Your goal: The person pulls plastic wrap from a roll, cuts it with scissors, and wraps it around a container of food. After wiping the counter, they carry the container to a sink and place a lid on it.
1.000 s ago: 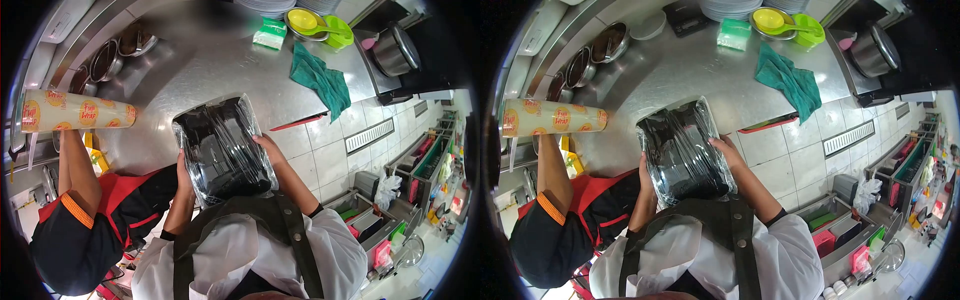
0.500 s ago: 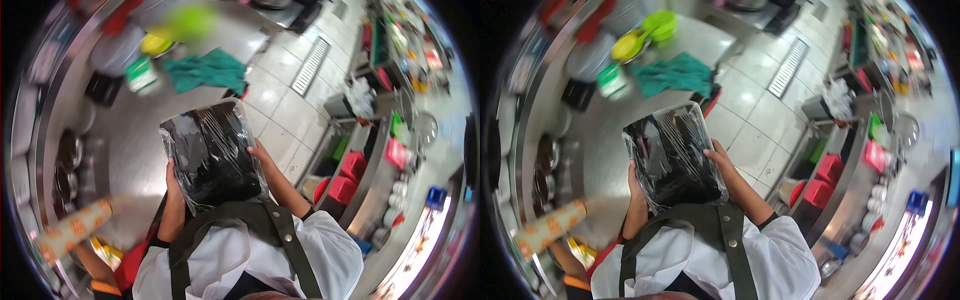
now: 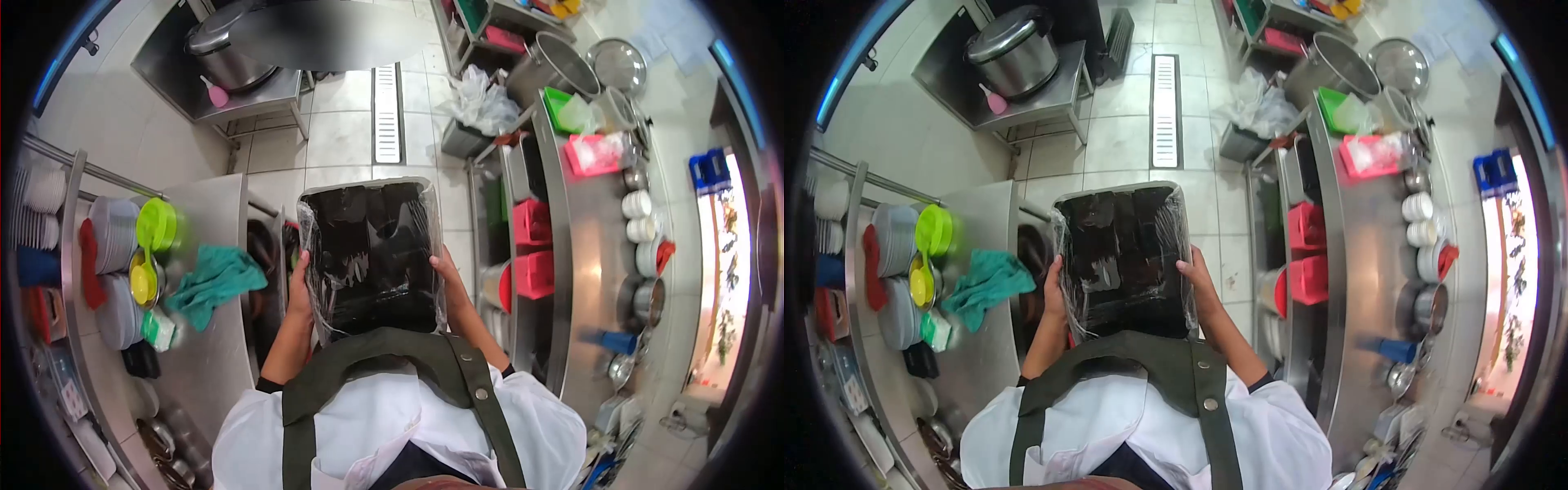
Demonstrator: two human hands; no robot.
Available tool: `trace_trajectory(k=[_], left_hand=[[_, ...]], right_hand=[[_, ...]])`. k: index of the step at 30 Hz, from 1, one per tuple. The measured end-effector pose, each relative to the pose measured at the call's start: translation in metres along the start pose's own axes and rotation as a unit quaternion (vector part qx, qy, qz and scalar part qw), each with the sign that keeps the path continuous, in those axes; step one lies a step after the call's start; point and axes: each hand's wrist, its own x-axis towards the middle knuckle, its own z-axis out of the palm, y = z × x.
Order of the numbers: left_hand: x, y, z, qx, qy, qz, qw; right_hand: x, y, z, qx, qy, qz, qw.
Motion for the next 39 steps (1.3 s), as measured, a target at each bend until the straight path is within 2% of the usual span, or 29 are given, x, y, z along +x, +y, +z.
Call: trace_trajectory(k=[3,5,10,16,17,20,21,24,25,26,28,31,35,38,39], left_hand=[[0.065,0.011,0.012,-0.007,0.038,0.003,0.999],[0.113,0.027,0.029,0.000,0.032,0.006,0.999],[0.278,0.086,0.073,-0.018,-0.075,-0.005,0.997],[0.448,0.170,0.175,0.052,-0.069,-0.034,0.996],[0.482,0.178,0.182,0.052,-0.096,-0.049,0.993],[0.583,0.199,0.229,0.098,-0.087,-0.032,0.991],[0.617,0.204,0.242,0.099,-0.080,-0.048,0.991],[0.715,0.216,0.266,0.108,-0.066,-0.065,0.990],[0.760,0.216,0.264,0.170,-0.016,0.028,0.985],[0.778,0.225,0.296,0.199,0.030,0.077,0.977],[0.838,0.239,0.303,0.138,0.001,0.055,0.989],[0.904,0.273,0.349,0.071,-0.065,0.016,0.995],[1.031,0.301,0.368,0.038,-0.040,0.096,0.994],[1.129,0.334,0.398,0.026,-0.043,0.052,0.997],[1.162,0.348,0.419,0.015,-0.076,0.052,0.996]], right_hand=[[0.067,-0.020,-0.011,-0.017,-0.024,0.006,1.000],[0.123,-0.042,-0.017,-0.022,-0.039,0.004,0.999],[0.277,-0.112,-0.015,-0.059,-0.021,-0.009,0.998],[0.423,-0.225,-0.003,0.033,-0.002,-0.040,0.999],[0.446,-0.239,-0.008,0.054,0.016,-0.017,0.998],[0.539,-0.273,-0.029,0.084,0.020,-0.069,0.994],[0.567,-0.290,-0.035,0.096,0.028,-0.060,0.993],[0.668,-0.334,-0.066,0.086,-0.006,-0.038,0.996],[0.709,-0.348,-0.071,0.085,0.002,-0.084,0.993],[0.749,-0.366,-0.073,0.081,-0.016,-0.083,0.993],[0.806,-0.400,-0.083,0.058,-0.030,-0.063,0.996],[0.895,-0.453,-0.085,0.017,-0.015,-0.024,0.999],[1.031,-0.516,-0.088,0.000,-0.067,-0.020,0.998],[1.126,-0.562,-0.086,0.023,-0.105,-0.028,0.994],[1.164,-0.569,-0.088,0.027,-0.073,-0.057,0.995]])
